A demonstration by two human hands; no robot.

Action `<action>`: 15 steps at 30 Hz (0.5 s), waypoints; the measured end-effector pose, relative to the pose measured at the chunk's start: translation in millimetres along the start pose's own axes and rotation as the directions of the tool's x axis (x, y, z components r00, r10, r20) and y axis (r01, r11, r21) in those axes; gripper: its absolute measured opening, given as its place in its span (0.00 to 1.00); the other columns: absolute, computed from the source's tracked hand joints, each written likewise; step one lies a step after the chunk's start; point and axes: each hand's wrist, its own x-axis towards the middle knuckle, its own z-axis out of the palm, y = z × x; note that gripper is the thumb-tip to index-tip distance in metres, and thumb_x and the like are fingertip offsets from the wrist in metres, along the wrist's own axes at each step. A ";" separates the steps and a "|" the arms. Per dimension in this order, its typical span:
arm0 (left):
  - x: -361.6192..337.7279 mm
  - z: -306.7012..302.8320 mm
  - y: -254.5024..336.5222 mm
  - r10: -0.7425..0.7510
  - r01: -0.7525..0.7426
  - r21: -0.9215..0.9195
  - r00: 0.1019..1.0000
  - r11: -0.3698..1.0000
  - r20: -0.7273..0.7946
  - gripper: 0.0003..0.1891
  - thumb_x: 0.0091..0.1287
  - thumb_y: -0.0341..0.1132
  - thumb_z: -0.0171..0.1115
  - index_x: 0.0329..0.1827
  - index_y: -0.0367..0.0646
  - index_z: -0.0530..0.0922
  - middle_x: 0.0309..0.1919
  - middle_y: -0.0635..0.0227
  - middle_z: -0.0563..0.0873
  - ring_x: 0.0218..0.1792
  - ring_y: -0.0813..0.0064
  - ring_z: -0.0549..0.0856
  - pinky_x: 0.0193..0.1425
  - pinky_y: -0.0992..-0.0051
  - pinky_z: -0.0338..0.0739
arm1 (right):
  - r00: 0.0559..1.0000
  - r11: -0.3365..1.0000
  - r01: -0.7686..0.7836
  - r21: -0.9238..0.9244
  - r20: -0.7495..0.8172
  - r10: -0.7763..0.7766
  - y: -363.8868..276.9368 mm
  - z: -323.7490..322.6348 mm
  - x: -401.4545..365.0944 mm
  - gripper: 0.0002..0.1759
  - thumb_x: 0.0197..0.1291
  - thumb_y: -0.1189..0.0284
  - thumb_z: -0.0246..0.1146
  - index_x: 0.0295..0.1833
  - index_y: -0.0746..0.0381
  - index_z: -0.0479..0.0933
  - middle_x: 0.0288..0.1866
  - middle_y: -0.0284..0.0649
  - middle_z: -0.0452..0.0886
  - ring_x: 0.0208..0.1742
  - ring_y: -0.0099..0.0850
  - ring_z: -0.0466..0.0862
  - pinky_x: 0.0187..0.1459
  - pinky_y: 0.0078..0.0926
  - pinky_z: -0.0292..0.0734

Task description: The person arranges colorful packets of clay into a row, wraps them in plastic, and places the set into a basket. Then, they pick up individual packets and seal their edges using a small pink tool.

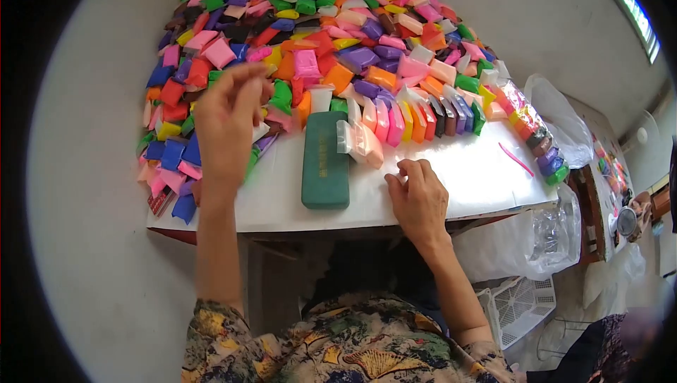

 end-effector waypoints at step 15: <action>111.4 73.3 -124.0 0.303 -0.364 0.828 0.920 0.426 0.248 0.18 0.68 0.41 0.63 0.53 0.35 0.81 0.41 0.45 0.88 0.42 0.49 0.89 0.48 0.54 0.83 | 0.990 0.991 0.115 0.065 -0.084 -0.109 4.7 -1.4 -5.5 0.13 0.58 0.76 0.68 0.46 0.64 0.75 0.39 0.45 0.76 0.40 0.44 0.81 0.39 0.40 0.78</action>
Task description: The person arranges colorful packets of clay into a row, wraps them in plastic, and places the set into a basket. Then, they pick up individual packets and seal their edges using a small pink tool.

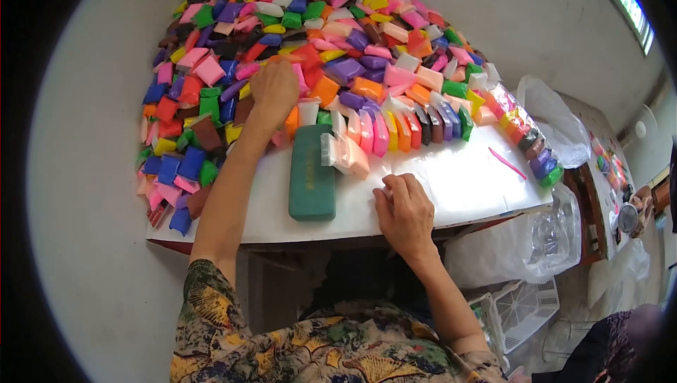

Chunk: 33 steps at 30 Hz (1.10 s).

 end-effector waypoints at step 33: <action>-8.8 1.2 -13.4 -0.248 0.266 -0.764 0.958 0.587 0.143 0.14 0.61 0.32 0.70 0.46 0.32 0.83 0.35 0.57 0.89 0.37 0.67 0.88 0.43 0.70 0.81 | 1.000 1.000 0.021 -0.021 0.001 -0.021 -2.9 -1.0 -0.5 0.12 0.58 0.76 0.68 0.46 0.65 0.75 0.39 0.45 0.76 0.40 0.44 0.80 0.40 0.42 0.77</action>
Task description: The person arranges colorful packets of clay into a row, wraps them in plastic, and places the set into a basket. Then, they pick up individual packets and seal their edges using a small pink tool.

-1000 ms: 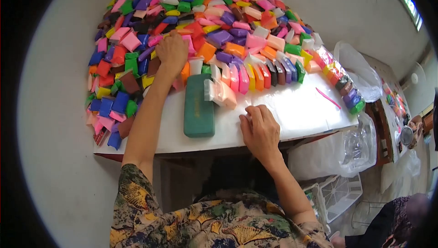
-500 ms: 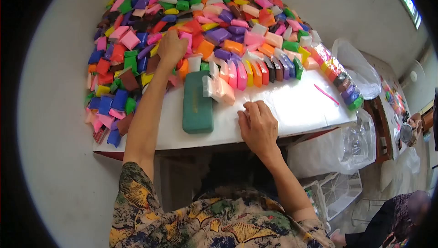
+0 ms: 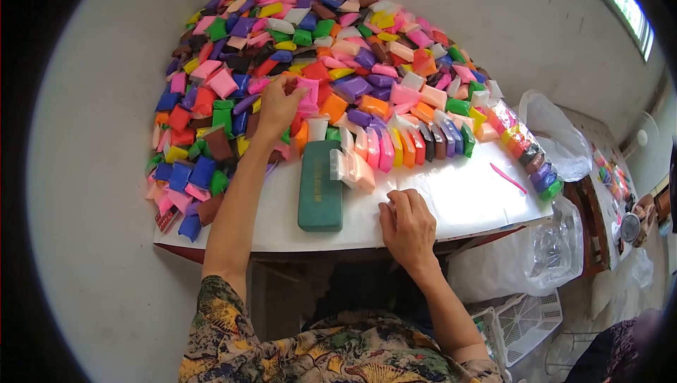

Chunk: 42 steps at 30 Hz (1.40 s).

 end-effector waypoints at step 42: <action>-237.3 132.5 146.2 0.436 -0.470 0.239 0.881 0.850 0.183 0.18 0.61 0.27 0.64 0.54 0.33 0.78 0.38 0.57 0.78 0.39 0.56 0.76 0.48 0.60 0.73 | 0.826 0.882 -0.242 0.404 -0.392 0.405 33.3 -79.7 -42.1 0.11 0.65 0.83 0.59 0.51 0.67 0.79 0.45 0.42 0.84 0.44 0.30 0.81 0.45 0.28 0.76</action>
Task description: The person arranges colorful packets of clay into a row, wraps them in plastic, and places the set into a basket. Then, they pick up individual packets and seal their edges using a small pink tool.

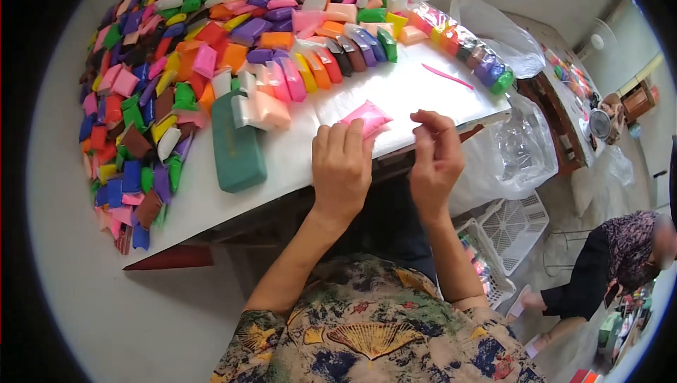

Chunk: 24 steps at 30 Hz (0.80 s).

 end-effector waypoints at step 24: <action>15.2 -25.5 -29.7 -0.165 0.183 -0.078 0.968 0.980 0.189 0.10 0.66 0.28 0.64 0.48 0.34 0.82 0.36 0.55 0.78 0.41 0.53 0.78 0.46 0.58 0.73 | 0.788 0.949 0.277 -0.152 0.601 -0.134 -6.3 17.1 14.1 0.32 0.65 0.74 0.64 0.73 0.69 0.66 0.72 0.58 0.71 0.78 0.48 0.66 0.77 0.47 0.59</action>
